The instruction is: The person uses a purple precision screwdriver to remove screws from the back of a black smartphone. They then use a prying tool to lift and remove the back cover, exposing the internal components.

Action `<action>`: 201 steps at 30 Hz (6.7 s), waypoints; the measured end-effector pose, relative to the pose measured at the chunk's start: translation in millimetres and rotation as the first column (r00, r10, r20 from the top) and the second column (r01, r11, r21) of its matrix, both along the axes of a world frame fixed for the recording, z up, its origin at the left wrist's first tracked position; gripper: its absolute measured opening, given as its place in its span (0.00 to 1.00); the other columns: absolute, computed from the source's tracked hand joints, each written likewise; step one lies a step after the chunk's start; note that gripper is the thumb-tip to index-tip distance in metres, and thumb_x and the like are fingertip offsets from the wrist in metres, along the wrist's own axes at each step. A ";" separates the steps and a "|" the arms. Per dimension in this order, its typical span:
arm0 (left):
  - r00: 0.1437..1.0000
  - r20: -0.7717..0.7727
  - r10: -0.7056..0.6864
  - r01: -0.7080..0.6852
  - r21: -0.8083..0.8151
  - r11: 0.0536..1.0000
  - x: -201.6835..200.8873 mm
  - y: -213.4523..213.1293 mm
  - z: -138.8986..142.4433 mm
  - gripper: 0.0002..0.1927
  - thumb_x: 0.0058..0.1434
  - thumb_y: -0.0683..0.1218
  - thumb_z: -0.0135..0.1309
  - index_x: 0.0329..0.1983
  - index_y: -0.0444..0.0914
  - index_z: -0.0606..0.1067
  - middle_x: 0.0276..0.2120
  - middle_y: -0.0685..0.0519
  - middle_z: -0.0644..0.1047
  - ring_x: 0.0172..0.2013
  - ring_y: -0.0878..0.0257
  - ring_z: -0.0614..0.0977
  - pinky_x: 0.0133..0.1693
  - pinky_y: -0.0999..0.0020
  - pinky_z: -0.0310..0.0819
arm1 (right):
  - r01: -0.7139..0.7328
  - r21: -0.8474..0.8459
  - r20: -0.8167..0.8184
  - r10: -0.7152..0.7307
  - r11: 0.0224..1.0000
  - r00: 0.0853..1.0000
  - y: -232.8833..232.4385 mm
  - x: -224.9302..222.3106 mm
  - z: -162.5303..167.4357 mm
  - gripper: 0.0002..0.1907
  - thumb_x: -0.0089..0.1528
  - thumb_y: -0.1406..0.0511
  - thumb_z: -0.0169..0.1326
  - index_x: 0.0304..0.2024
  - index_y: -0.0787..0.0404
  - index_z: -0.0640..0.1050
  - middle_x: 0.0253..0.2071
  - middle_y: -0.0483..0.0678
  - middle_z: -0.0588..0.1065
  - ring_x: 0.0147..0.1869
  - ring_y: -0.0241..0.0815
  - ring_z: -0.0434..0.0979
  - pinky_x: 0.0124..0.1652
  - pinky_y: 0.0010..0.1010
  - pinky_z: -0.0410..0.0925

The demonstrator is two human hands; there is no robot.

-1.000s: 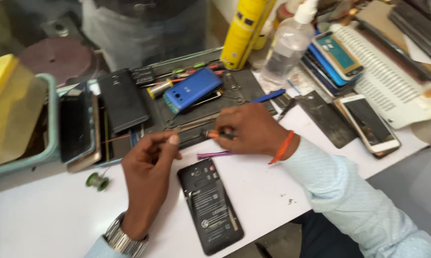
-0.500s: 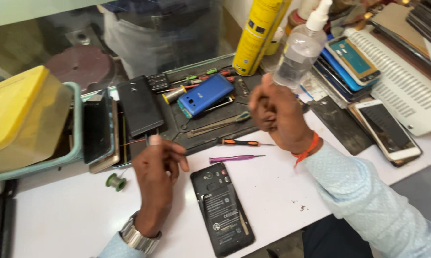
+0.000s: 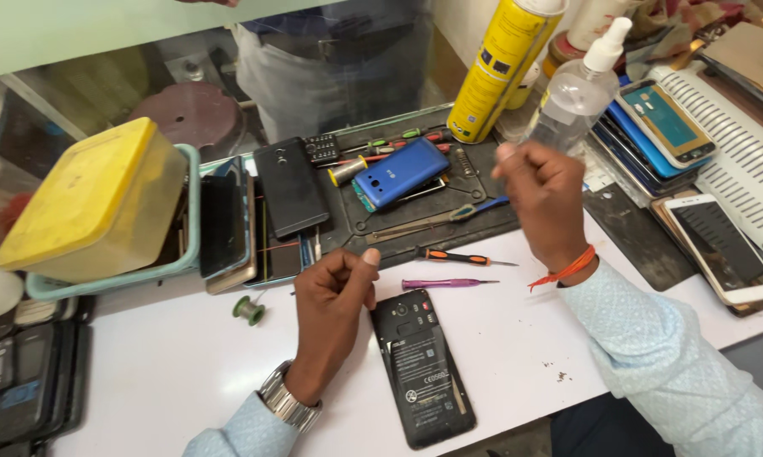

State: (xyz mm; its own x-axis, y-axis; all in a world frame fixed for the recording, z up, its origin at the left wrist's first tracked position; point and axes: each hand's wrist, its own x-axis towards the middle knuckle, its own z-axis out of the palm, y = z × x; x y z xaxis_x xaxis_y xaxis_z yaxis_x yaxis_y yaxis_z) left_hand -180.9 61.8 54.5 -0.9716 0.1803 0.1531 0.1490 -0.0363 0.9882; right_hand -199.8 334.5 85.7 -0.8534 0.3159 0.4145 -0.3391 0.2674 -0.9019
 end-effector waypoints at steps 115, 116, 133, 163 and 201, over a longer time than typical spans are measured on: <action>0.941 -0.073 -0.331 0.310 -0.209 0.927 -32.2 32.4 -30.8 0.10 0.63 0.45 0.62 0.45 0.37 0.81 0.35 0.55 0.85 0.34 0.71 0.85 0.36 0.75 0.82 | -0.612 0.390 0.047 0.649 0.688 0.759 -27.6 1.4 -0.6 0.22 0.60 0.63 0.61 0.56 0.60 0.77 0.42 0.48 0.81 0.45 0.37 0.82 0.43 0.25 0.77; 0.938 -0.101 -0.332 0.307 -0.199 0.930 -33.3 32.4 -30.5 0.09 0.62 0.45 0.63 0.44 0.36 0.81 0.37 0.55 0.85 0.36 0.71 0.86 0.38 0.75 0.83 | -0.550 0.441 -0.003 0.614 0.709 0.789 -29.1 1.6 -1.6 0.22 0.58 0.62 0.64 0.54 0.60 0.79 0.41 0.48 0.81 0.44 0.38 0.82 0.42 0.26 0.75; 0.946 -0.103 -0.307 0.281 -0.212 0.936 -30.2 29.5 -22.9 0.11 0.63 0.45 0.61 0.48 0.37 0.81 0.35 0.56 0.84 0.35 0.70 0.83 0.37 0.74 0.80 | -0.521 0.608 0.000 0.657 0.599 0.754 -30.5 -0.6 12.0 0.19 0.63 0.66 0.60 0.56 0.63 0.78 0.46 0.50 0.82 0.46 0.41 0.83 0.45 0.31 0.74; 0.845 -0.228 -0.483 0.405 -0.317 0.858 -42.8 40.1 -13.7 0.11 0.58 0.44 0.68 0.39 0.36 0.78 0.38 0.54 0.84 0.45 0.67 0.85 0.53 0.68 0.78 | -0.377 0.503 -0.163 0.514 0.778 0.842 -24.4 20.7 -15.5 0.15 0.62 0.68 0.68 0.48 0.65 0.79 0.43 0.50 0.80 0.46 0.38 0.85 0.46 0.25 0.80; 0.906 -0.227 -0.358 0.290 -0.285 0.914 -38.6 23.0 -25.2 0.11 0.63 0.49 0.63 0.42 0.37 0.81 0.38 0.55 0.85 0.40 0.69 0.84 0.43 0.69 0.80 | -0.197 0.707 -0.324 0.558 0.680 0.764 -40.6 5.9 -13.4 0.21 0.55 0.65 0.69 0.47 0.68 0.78 0.36 0.52 0.79 0.39 0.41 0.80 0.37 0.28 0.72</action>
State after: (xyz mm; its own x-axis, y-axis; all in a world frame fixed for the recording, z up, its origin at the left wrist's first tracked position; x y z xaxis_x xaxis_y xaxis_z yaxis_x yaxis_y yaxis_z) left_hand -219.5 84.8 29.3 -0.7801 0.5423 0.3121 0.4305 0.1033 0.8967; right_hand -193.8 293.9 72.2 -0.4592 -0.4590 0.7606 -0.8660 0.4219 -0.2682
